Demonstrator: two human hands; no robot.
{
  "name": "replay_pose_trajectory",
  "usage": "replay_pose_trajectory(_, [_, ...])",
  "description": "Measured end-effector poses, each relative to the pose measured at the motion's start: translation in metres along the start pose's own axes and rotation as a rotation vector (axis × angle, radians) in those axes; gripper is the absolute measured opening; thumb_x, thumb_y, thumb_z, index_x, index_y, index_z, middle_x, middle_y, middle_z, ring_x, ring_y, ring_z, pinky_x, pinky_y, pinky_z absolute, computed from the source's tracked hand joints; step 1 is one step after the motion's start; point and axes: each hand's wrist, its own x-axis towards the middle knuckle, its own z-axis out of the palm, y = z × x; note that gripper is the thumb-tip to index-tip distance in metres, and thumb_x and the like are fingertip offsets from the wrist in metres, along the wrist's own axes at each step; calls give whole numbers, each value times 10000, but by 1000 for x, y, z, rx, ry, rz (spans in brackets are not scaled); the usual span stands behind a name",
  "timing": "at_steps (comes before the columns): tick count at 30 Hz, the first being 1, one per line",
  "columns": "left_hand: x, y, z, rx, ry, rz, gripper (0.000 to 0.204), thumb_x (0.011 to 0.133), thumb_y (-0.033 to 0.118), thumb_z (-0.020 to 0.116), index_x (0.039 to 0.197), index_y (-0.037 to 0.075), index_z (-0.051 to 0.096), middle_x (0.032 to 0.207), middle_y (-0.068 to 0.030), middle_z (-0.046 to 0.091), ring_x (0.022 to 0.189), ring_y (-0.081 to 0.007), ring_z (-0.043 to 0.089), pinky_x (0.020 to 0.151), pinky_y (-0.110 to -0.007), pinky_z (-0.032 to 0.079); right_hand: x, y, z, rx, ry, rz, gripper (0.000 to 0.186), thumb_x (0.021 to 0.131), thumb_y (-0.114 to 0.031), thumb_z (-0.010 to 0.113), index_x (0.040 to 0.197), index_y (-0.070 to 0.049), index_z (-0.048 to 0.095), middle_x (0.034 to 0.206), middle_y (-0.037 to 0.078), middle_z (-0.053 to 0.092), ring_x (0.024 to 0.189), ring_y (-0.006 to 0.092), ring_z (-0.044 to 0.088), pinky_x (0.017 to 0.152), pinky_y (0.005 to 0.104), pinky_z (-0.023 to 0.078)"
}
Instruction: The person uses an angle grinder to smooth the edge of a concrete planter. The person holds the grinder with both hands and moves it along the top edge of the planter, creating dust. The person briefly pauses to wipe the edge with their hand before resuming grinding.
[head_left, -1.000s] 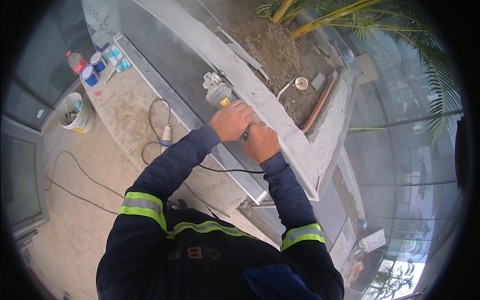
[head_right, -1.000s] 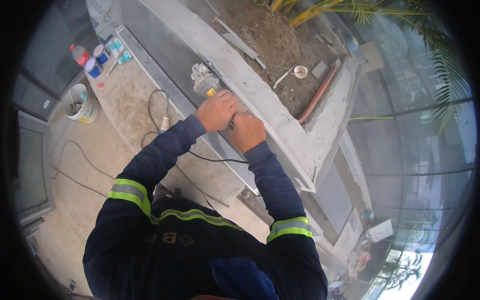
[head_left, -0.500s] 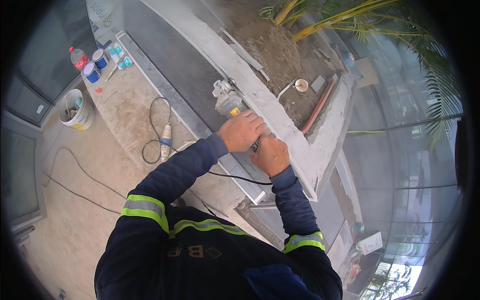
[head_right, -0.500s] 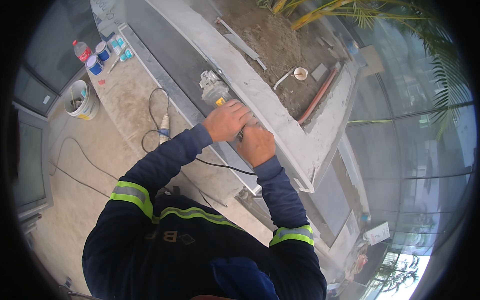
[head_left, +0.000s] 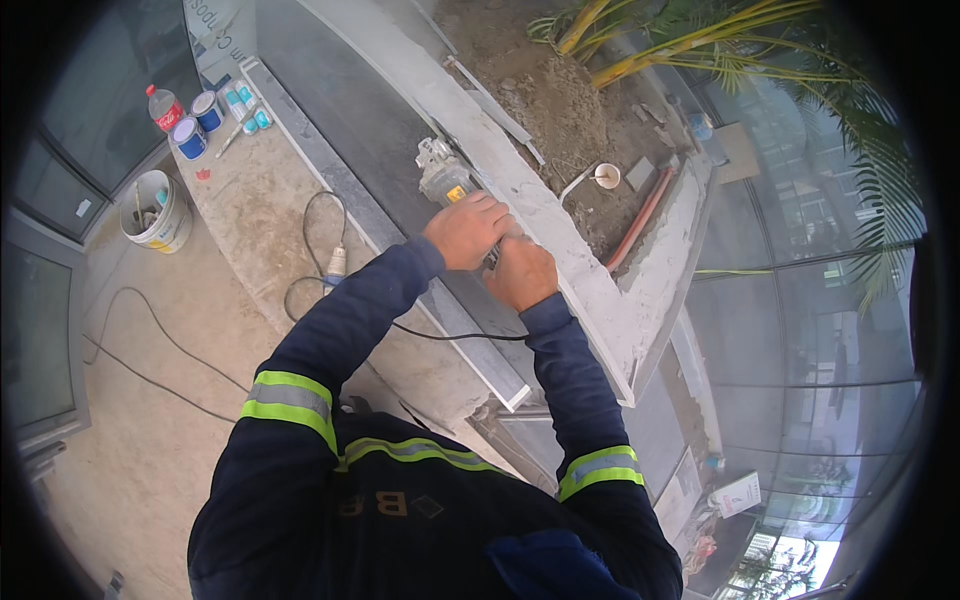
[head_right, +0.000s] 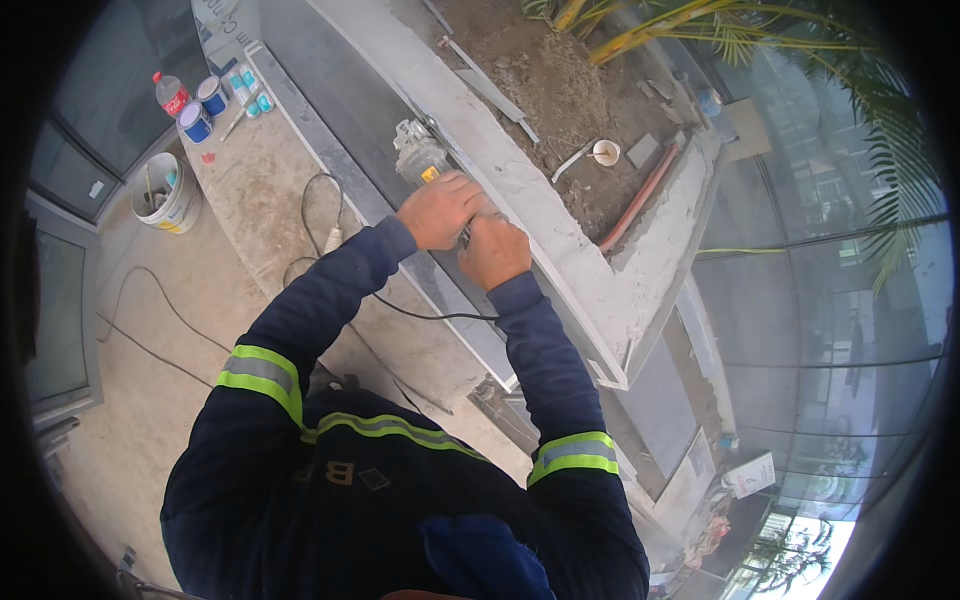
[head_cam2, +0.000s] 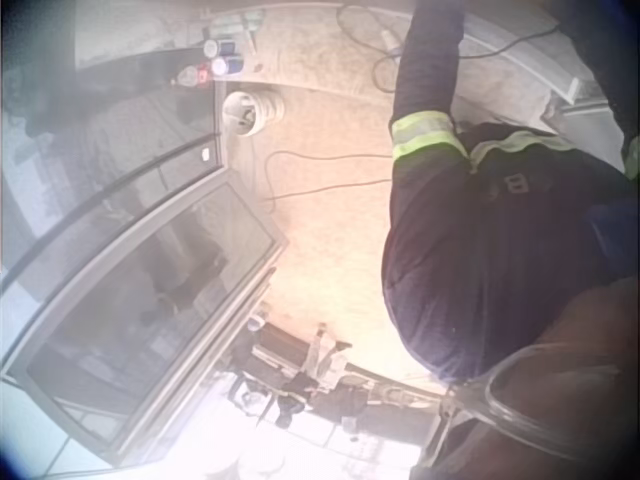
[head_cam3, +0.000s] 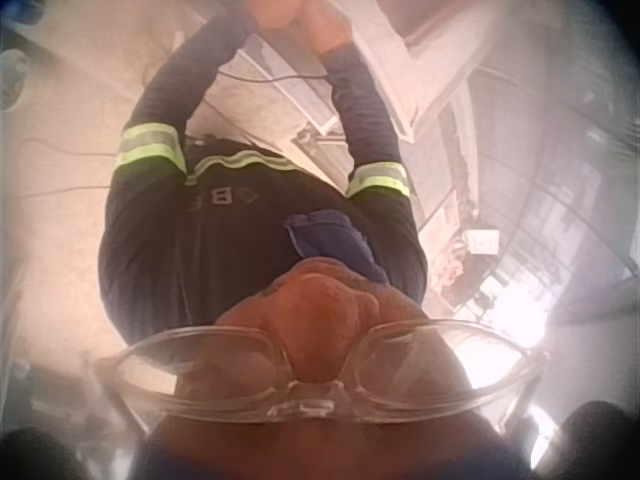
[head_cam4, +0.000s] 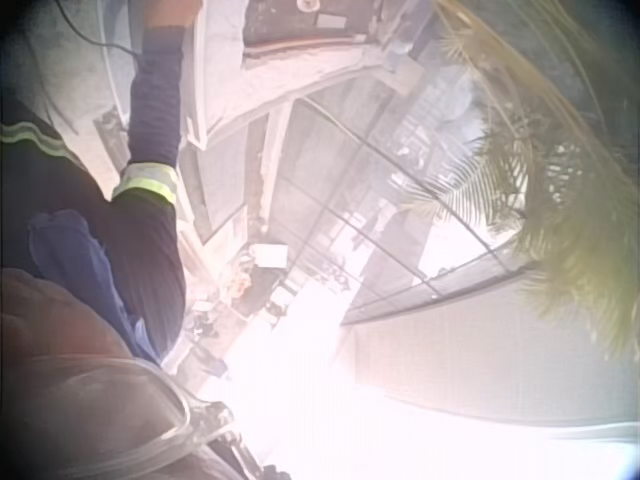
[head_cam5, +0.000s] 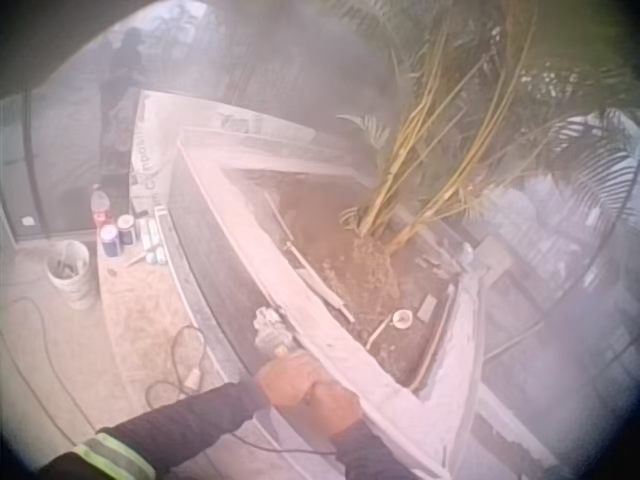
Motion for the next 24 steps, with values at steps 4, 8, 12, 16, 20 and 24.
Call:
replay_pose_trajectory(4, [2,25,-1,74,70,53,213,785,110,675,992,73,640,977,-86,616,993,-276,620,964,-391,473,-22,1,-16,-6,-66,31,373,706,-188,825,928,57,654,845,260,722,778,431,734,722,499,604])
replay_pose_trajectory(8, [4,50,9,87,54,78,197,808,138,671,992,75,645,970,-76,617,984,-256,622,965,-384,472,-48,11,-21,-18,-55,39,398,698,-191,837,938,58,640,810,249,712,756,430,731,707,500,600])
replay_pose_trajectory(12, [5,49,7,114,27,84,196,805,149,680,987,80,651,978,-70,618,995,-249,621,970,-379,472,-48,15,-17,-13,-77,27,374,698,-188,838,908,54,645,798,249,709,746,428,729,694,500,597])
replay_pose_trajectory(16, [2,28,6,127,19,79,209,785,133,693,984,85,653,982,-74,618,1012,-260,619,979,-381,472,-29,8,-10,20,11,1,123,710,-119,769,767,-27,712,763,212,713,734,404,724,676,490,587])
replay_pose_trajectory(20, [1,3,6,91,5,40,234,758,101,698,987,80,652,988,-84,621,1017,-275,617,981,-388,475,-5,8,8,31,23,-14,144,730,-140,775,789,-20,721,786,221,720,756,404,730,702,495,594])
replay_pose_trajectory(24, [1,4,4,46,-29,9,280,745,83,686,1023,53,662,1045,-118,648,1050,-307,630,1012,-411,484,-4,5,1,16,-37,6,168,738,-156,779,806,-13,725,825,235,728,782,406,736,716,497,596])
